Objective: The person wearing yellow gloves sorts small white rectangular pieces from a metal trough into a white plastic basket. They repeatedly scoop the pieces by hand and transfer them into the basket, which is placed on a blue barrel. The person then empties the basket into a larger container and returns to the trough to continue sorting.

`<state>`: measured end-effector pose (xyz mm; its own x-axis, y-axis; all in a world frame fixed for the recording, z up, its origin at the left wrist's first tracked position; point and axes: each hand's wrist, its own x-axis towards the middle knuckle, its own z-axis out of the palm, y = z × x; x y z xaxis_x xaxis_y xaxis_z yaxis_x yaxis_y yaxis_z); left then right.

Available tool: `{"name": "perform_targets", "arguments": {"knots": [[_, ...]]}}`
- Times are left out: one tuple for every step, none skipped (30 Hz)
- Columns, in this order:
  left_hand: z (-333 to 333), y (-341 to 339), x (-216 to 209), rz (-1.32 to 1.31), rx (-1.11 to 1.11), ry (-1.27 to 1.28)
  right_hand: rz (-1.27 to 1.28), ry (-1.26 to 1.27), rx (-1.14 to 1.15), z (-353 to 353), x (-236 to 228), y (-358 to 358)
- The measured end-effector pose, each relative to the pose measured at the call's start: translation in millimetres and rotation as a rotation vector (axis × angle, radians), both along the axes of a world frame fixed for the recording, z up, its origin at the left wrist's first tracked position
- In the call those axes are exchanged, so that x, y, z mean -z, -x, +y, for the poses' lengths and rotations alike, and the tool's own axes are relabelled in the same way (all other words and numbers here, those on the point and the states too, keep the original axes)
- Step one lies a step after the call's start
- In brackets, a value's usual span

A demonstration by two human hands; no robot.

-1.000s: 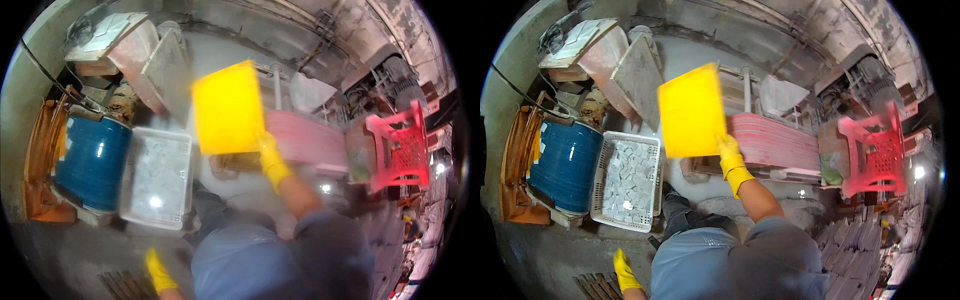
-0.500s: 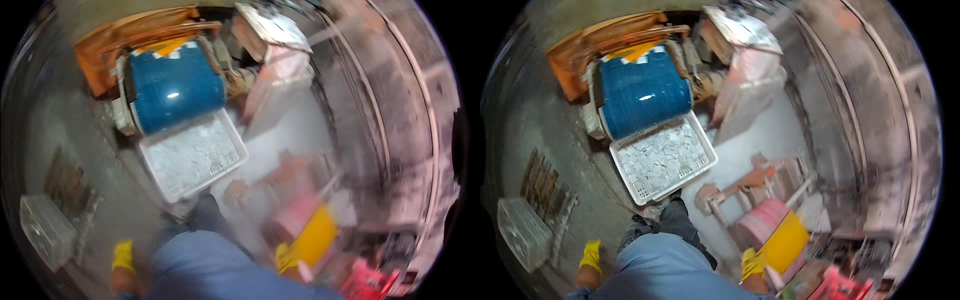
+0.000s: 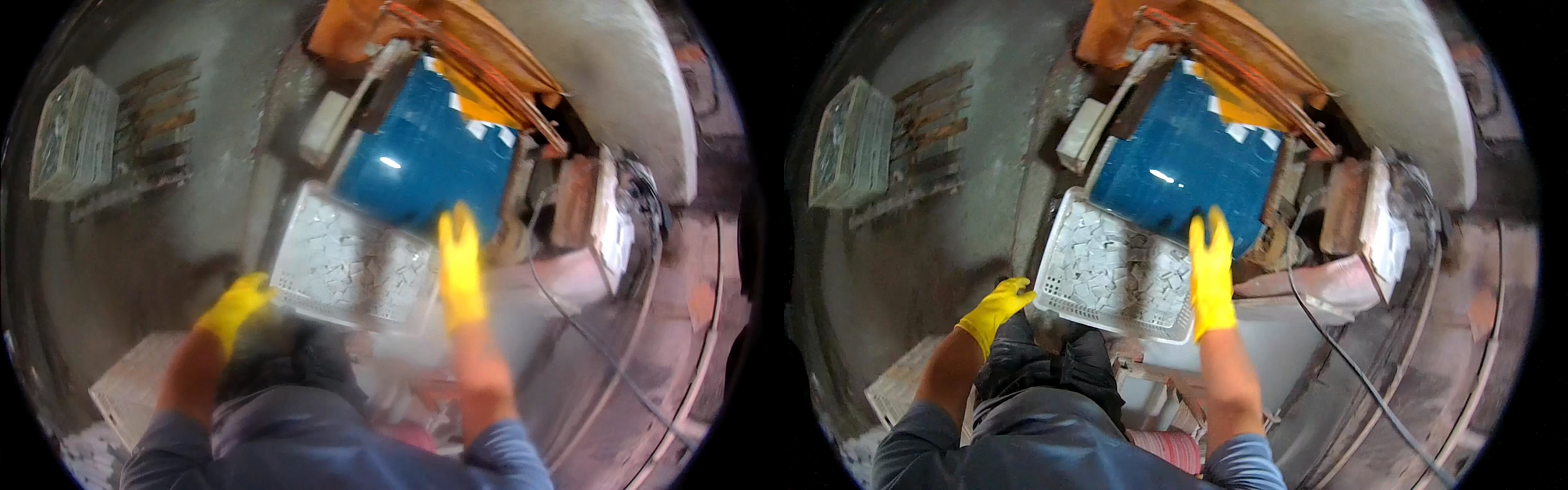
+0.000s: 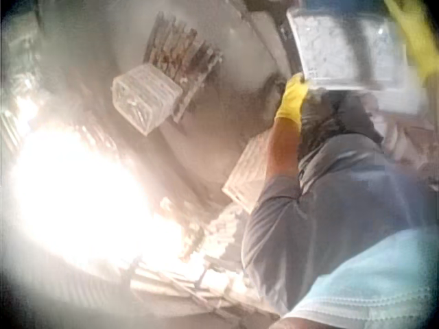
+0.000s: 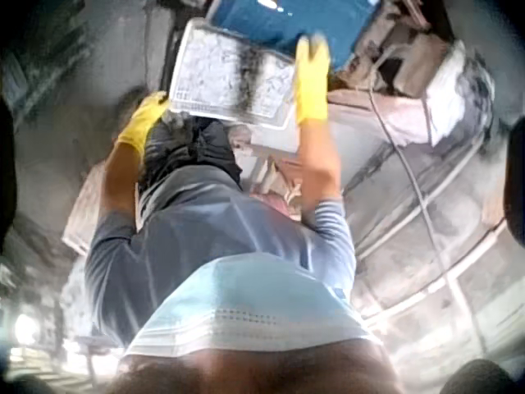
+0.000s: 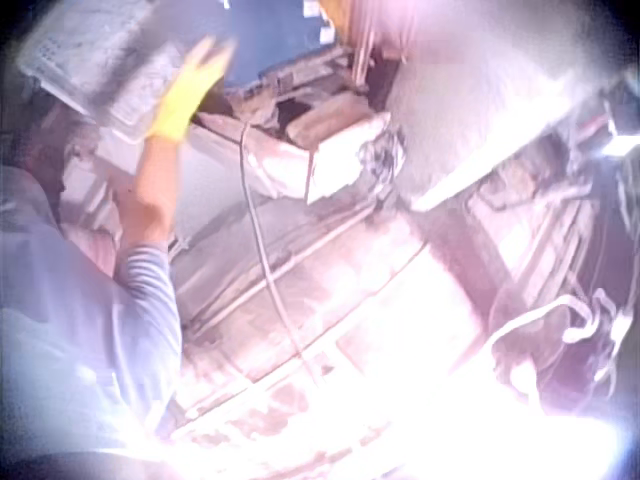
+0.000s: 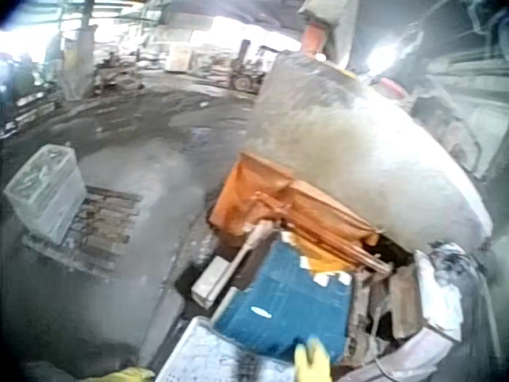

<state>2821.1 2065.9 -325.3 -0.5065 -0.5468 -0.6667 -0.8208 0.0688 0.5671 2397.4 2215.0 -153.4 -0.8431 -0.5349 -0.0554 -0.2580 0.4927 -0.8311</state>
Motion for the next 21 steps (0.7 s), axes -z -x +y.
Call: {"name": "perform_targets", "arguments": {"knots": [[-8, -2, 7, -0.028, -0.068, -0.018, 0.062, 0.025, -0.067, -50, 0, 21], [-20, -9, 27, -0.029, -0.017, 0.032, 0.105, 0.045, -0.117, -93, 5, 38], [-34, -6, 33, -0.052, -0.011, 0.030, 0.158, 0.058, -0.150, -127, 12, 56], [-51, -1, 43, -0.091, 0.023, 0.022, 0.314, 0.038, -0.171, -155, 26, 77], [-68, 3, 55, -0.138, 0.055, 0.008, 0.462, 0.014, -0.198, -178, 46, 95], [-87, 16, 48, -0.133, 0.077, 0.033, 0.724, -0.130, -0.180, -197, 69, 114], [-92, -13, 117, -0.013, 0.042, 0.130, 0.980, -0.275, -0.169, -213, 91, 123], [-99, -11, 146, -0.068, 0.042, 0.137, 1.079, -0.415, -0.182, -231, 96, 114], [-114, -2, 171, -0.118, 0.048, 0.143, 1.057, -0.344, -0.184, -239, 101, 113], [-127, 8, 197, -0.087, 0.076, 0.158, 1.047, -0.281, -0.229, -238, 104, 118], [-136, 20, 222, -0.055, 0.101, 0.176, 1.035, -0.214, -0.274, -238, 106, 122], [-144, 31, 244, -0.018, 0.127, 0.190, 1.036, -0.223, -0.300, -243, 104, 120], [-149, 42, 258, -0.067, 0.155, 0.184, 1.037, -0.233, -0.326, -247, 102, 115], [-158, 61, 264, -0.108, 0.201, 0.184, 0.989, -0.253, -0.323, -249, 100, 106], [-174, 88, 274, -0.135, 0.247, 0.193, 0.953, -0.276, -0.337, -243, 99, 108], [-195, 108, 286, -0.210, 0.339, 0.081, 0.895, -0.257, -0.348, -246, 98, 112], [-211, 136, 305, -0.143, 0.317, 0.146, 0.850, -0.272, -0.318, -240, 94, 111], [-214, 147, 319, -0.101, 0.269, 0.202, 0.852, -0.309, -0.335, -247, 92, 107], [-216, 162, 328, -0.051, 0.228, 0.255, 0.859, -0.354, -0.345, -249, 88, 104], [-223, 175, 339, -0.110, 0.321, 0.210, 0.800, -0.367, -0.322, -247, 88, 102], [-235, 202, 346, -0.137, 0.417, 0.164, 0.808, -0.405, -0.308, -244, 81, 102]]}}
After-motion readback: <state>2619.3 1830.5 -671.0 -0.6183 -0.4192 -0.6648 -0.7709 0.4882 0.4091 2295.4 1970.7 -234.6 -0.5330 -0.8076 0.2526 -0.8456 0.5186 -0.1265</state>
